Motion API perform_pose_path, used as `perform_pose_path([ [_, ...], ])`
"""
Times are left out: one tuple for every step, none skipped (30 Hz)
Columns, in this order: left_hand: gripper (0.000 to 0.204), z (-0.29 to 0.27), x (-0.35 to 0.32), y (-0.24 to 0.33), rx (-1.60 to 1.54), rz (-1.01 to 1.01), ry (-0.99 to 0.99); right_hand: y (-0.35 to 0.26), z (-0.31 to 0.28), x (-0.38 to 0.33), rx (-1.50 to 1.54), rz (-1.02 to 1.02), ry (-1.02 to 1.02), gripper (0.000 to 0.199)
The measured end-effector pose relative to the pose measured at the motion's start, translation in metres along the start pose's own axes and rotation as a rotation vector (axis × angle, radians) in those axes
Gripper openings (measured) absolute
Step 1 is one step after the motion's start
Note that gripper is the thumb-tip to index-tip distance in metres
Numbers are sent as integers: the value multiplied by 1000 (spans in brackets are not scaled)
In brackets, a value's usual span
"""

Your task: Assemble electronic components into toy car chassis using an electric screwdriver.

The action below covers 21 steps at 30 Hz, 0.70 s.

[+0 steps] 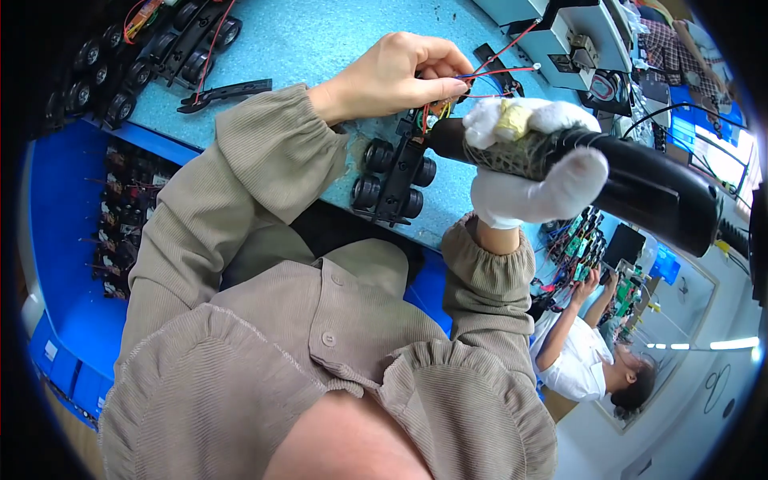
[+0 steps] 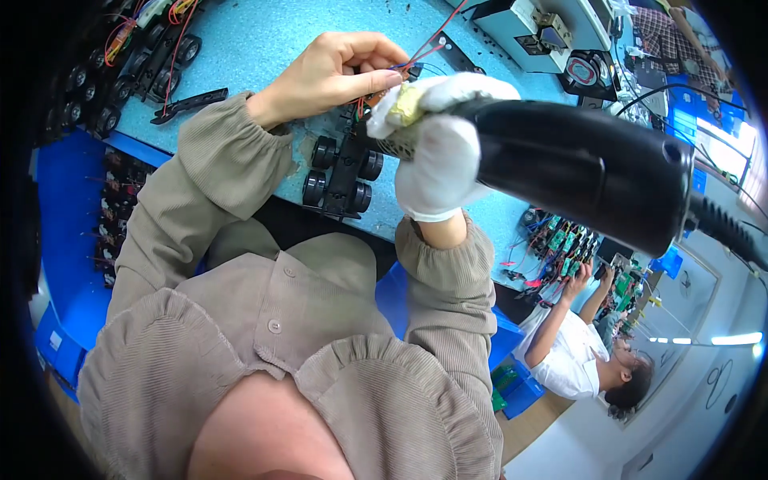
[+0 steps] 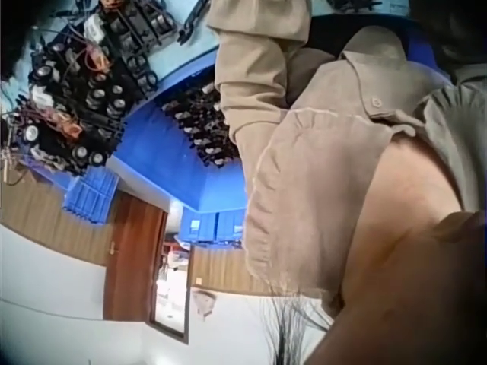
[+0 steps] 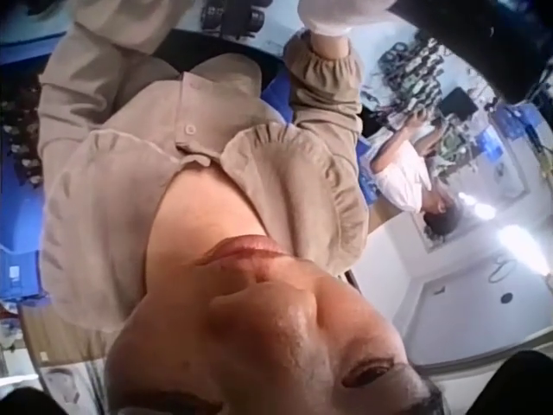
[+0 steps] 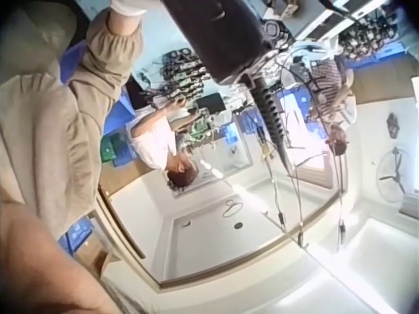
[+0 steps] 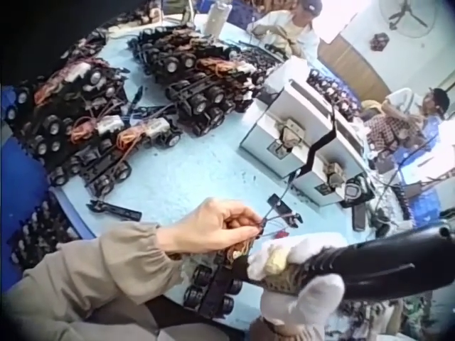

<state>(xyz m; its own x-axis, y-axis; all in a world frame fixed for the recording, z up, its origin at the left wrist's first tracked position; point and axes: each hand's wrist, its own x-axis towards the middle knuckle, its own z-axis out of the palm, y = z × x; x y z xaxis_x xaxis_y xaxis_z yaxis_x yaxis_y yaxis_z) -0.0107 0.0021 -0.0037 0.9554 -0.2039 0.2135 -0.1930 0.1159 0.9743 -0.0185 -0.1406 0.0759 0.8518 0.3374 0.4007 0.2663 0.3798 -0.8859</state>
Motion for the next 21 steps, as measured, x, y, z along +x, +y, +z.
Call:
perform_pose_path([
  [22,0,0,1,-3,1,-3,0,1,1,0,4,-2,47],
  [22,0,-1,3,-5,-1,1,1,2,4,-29,19,-53,43],
  [22,0,-1,4,-22,22,14,1,3,6,-58,35,-102,39],
  [21,0,-2,5,-39,44,26,0,4,7,-86,51,-152,35],
  [21,-1,-3,6,-56,66,39,0,6,7,-86,56,-152,35],
  [21,-1,-4,9,-58,64,41,-1,9,8,-135,64,-123,32],
  [21,-1,-7,14,-75,35,52,-2,11,8,-184,71,-93,29],
  [20,-1,-10,18,-93,5,63,-2,11,8,-233,79,-64,26],
  [20,-1,-12,21,-111,-25,74,-1,10,8,-234,83,-64,26],
  [20,0,-14,23,-114,-28,75,0,9,8,-118,107,-81,25],
  [20,-1,-17,25,-134,-85,110,1,8,8,-1,128,-98,24],
  [20,-1,-20,26,-155,-142,145,3,7,7,115,149,-114,23],
  [20,-1,-22,28,-175,-197,178,2,6,7,115,150,-113,23],
  [20,1,-25,27,-176,-197,176,3,5,7,112,145,-129,25],
  [21,5,-29,25,-231,-227,231,2,3,6,107,139,-145,27],
  [21,7,-31,22,-283,-247,279,2,2,5,100,121,-163,29],
  [22,8,-32,21,-334,-265,327,-3,-2,4,92,102,-180,32],
  [22,12,-33,19,-331,-253,318,-3,-5,2,83,83,-199,34],
  [21,15,-33,17,-364,-270,353,-3,-8,1,74,63,-219,36],
  [20,18,-34,16,-395,-286,389,-1,-9,0,66,42,-240,38],
  [20,22,-35,16,-428,-303,429,-3,-11,7,62,29,-247,38],
])
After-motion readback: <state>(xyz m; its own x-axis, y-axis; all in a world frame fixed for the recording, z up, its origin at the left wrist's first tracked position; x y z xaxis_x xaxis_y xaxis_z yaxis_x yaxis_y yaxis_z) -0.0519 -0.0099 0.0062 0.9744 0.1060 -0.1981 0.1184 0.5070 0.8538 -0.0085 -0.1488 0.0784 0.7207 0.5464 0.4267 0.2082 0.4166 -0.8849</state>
